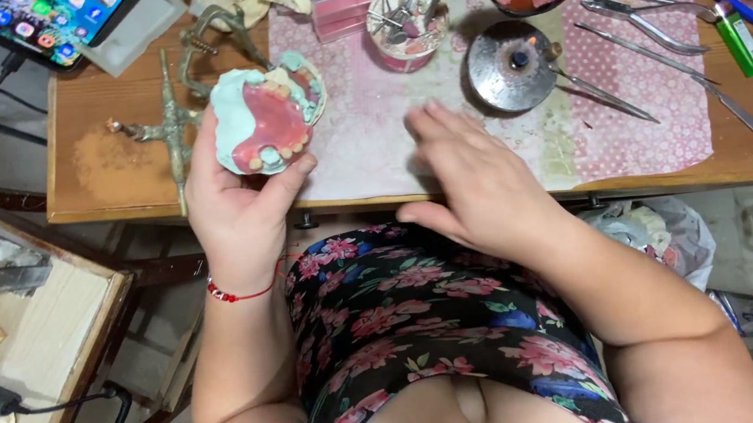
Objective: The person holds a dental mold in a metal clamp and uses a fine metal tool to sculpt and smooth the pink and white material on the model. They rotate the mold to access different areas and continue refining the surface details throughout the clip.
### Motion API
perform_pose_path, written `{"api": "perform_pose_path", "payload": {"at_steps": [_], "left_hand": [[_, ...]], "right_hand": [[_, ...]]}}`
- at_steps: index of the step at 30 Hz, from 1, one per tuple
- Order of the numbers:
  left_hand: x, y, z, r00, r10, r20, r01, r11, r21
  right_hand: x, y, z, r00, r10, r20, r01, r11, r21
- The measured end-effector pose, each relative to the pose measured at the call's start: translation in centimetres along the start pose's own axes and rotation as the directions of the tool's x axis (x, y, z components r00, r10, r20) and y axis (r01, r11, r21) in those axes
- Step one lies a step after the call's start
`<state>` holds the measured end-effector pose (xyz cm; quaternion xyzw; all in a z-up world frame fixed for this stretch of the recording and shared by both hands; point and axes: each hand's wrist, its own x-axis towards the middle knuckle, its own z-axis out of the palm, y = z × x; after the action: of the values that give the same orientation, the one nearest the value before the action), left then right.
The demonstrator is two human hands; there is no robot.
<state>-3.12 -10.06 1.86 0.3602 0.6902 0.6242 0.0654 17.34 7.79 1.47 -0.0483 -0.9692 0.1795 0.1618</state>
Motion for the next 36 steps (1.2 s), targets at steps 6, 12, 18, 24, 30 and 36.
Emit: {"api": "perform_pose_path", "payload": {"at_steps": [6, 12, 18, 24, 30, 36], "left_hand": [[-0.5, 0.9, -1.9, 1.000, 0.000, -0.014, 0.003, 0.983, 0.183], [-0.3, 3.2, -3.9, 0.999, 0.027, 0.044, -0.035, 0.977, 0.209], [-0.2, 2.9, -3.4, 0.996, -0.020, 0.091, 0.007, 0.990, 0.141], [-0.2, 1.6, -1.6, 0.971, -0.036, 0.237, 0.063, 0.992, -0.106], [-0.2, 2.0, 0.6, 0.935, -0.034, 0.352, 0.057, 0.997, -0.055], [0.1, 3.1, 2.3, 0.833, 0.098, 0.545, -0.016, 0.988, -0.154]], "right_hand": [[4.9, -1.9, 2.1, 0.973, 0.155, 0.171, -0.145, 0.987, -0.066], [4.9, -6.2, 5.5, 0.905, -0.386, 0.177, 0.349, 0.913, 0.210], [3.7, -5.4, 5.6, 0.883, -0.466, -0.043, 0.457, 0.837, 0.301], [3.2, -1.5, -0.4, 0.919, -0.201, -0.338, 0.242, 0.967, 0.082], [2.9, -0.4, -2.3, 0.977, -0.045, -0.208, 0.149, 0.843, 0.516], [2.2, 1.1, -1.9, 0.953, -0.163, -0.255, 0.275, 0.819, 0.504]]}}
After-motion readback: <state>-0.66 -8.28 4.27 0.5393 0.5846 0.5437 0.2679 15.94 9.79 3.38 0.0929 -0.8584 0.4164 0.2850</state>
